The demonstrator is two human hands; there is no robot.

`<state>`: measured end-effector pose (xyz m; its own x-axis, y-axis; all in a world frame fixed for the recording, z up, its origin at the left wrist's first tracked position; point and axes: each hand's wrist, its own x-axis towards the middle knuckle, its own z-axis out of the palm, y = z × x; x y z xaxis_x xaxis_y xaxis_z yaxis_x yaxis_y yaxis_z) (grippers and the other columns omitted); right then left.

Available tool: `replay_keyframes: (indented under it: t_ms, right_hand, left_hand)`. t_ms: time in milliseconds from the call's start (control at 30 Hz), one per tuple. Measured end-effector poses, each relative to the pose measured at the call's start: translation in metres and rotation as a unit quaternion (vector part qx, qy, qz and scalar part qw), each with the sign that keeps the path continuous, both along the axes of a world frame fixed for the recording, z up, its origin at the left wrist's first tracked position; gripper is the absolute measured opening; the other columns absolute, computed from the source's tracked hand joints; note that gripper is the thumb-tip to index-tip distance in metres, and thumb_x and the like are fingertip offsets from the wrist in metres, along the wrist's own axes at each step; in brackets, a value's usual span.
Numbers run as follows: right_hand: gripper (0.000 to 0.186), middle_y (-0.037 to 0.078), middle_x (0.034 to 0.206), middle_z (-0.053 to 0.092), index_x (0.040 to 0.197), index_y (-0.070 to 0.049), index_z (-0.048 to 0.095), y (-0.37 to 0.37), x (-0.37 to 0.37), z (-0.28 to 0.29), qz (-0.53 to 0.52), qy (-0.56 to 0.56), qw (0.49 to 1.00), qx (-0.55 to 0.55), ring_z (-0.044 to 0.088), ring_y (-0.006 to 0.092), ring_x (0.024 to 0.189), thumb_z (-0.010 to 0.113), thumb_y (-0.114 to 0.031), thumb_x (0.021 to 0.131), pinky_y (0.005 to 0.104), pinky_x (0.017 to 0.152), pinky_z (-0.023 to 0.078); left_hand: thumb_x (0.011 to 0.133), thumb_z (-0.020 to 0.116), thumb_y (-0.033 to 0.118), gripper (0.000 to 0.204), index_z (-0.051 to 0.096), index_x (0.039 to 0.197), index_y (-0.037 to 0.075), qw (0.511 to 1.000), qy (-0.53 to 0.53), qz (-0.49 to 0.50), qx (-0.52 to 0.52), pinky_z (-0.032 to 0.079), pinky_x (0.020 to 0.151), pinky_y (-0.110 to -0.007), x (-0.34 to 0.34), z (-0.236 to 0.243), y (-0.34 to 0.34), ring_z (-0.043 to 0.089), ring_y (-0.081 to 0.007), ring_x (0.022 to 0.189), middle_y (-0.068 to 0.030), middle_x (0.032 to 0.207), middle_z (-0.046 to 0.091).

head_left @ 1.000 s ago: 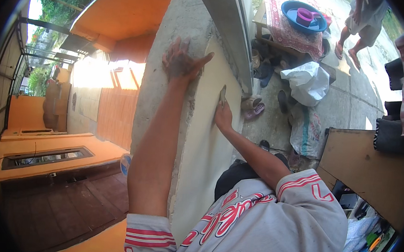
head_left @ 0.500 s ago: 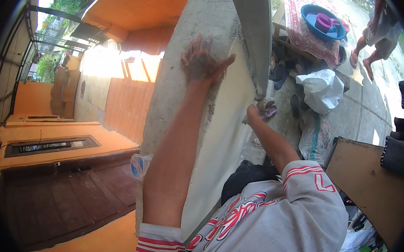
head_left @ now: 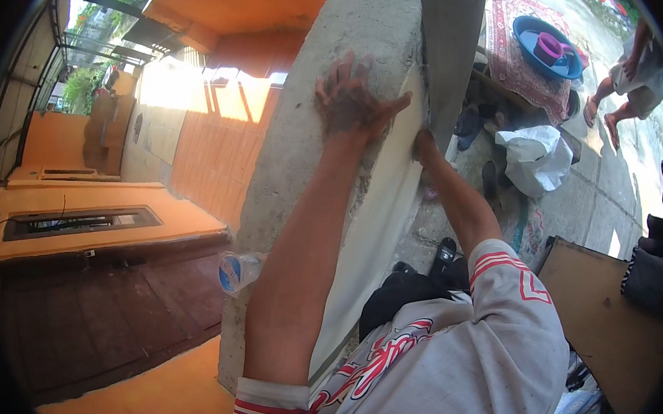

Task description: The person applies and smooths plaster onto a wall surface using a putty knife.

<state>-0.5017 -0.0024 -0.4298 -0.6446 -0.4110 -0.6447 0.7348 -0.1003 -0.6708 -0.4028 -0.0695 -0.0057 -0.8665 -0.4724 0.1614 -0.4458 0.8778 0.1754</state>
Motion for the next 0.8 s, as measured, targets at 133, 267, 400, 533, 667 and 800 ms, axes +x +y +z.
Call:
replay_keyframes:
  t_ms: [133,267,400,533,667,800]
  right_hand:
    - [0.06,0.015,0.142,0.048,0.145,-0.001,0.04,0.007,0.007,0.058,-0.008,0.025,0.996,0.081,0.048,0.0272,0.128,0.032,-0.042,0.101,0.041,0.102,0.041]
    - [0.062,0.018,0.148,0.042,0.147,0.001,0.036,0.009,0.01,0.095,-0.011,0.061,0.993,0.104,0.041,0.0296,0.135,0.032,-0.041,0.102,0.0383,0.108,0.034]
    - [0.061,0.021,0.152,0.037,0.147,0.003,0.035,0.012,0.012,0.118,-0.008,0.118,0.99,0.073,0.035,0.0329,0.14,0.033,-0.039,0.103,0.0368,0.112,0.028]
    - [0.059,0.024,0.155,0.033,0.147,0.004,0.034,0.016,0.016,0.152,-0.024,0.17,0.983,0.061,0.03,0.0357,0.145,0.033,-0.035,0.103,0.0361,0.115,0.024]
    - [0.069,0.017,0.147,0.045,0.148,0.0,0.036,0.027,0.026,0.209,-0.032,0.159,0.986,0.029,0.043,0.0265,0.13,0.041,-0.049,0.101,0.0357,0.102,0.037]
    - [0.052,0.027,0.144,0.046,0.145,0.003,0.039,0.033,0.045,0.27,-0.068,0.289,0.954,0.04,0.039,0.0404,0.138,0.035,-0.029,0.104,0.0378,0.112,0.029]
  left_hand:
    - [0.067,0.065,0.077,0.107,0.04,0.15,0.015,1.0,0.0,0.0,-0.003,0.008,0.121,-0.049,0.0,0.0,0.001,0.019,-0.0255,0.15,-0.01,0.159,0.028]
    - [0.067,0.066,0.077,0.107,0.04,0.15,0.015,1.0,-0.01,0.001,-0.005,0.009,0.121,-0.049,0.0,0.001,0.001,0.019,-0.0252,0.149,-0.0099,0.158,0.028]
    - [0.067,0.066,0.077,0.107,0.04,0.15,0.015,1.0,0.0,-0.009,-0.003,0.009,0.121,-0.049,0.0,0.001,0.002,0.02,-0.0246,0.149,-0.0098,0.158,0.029]
    - [0.068,0.066,0.077,0.106,0.04,0.15,0.015,1.0,-0.001,-0.003,-0.004,0.009,0.12,-0.05,0.0,0.0,0.003,0.021,-0.0241,0.149,-0.0098,0.158,0.03]
    - [0.068,0.066,0.077,0.105,0.041,0.149,0.015,1.0,-0.013,0.003,-0.003,0.01,0.12,-0.051,0.0,0.001,0.004,0.022,-0.0247,0.149,-0.0103,0.158,0.031]
    - [0.068,0.066,0.077,0.104,0.043,0.148,0.014,1.0,0.003,-0.003,-0.004,0.011,0.12,-0.051,-0.001,0.001,0.004,0.023,-0.0253,0.149,-0.0107,0.158,0.031]
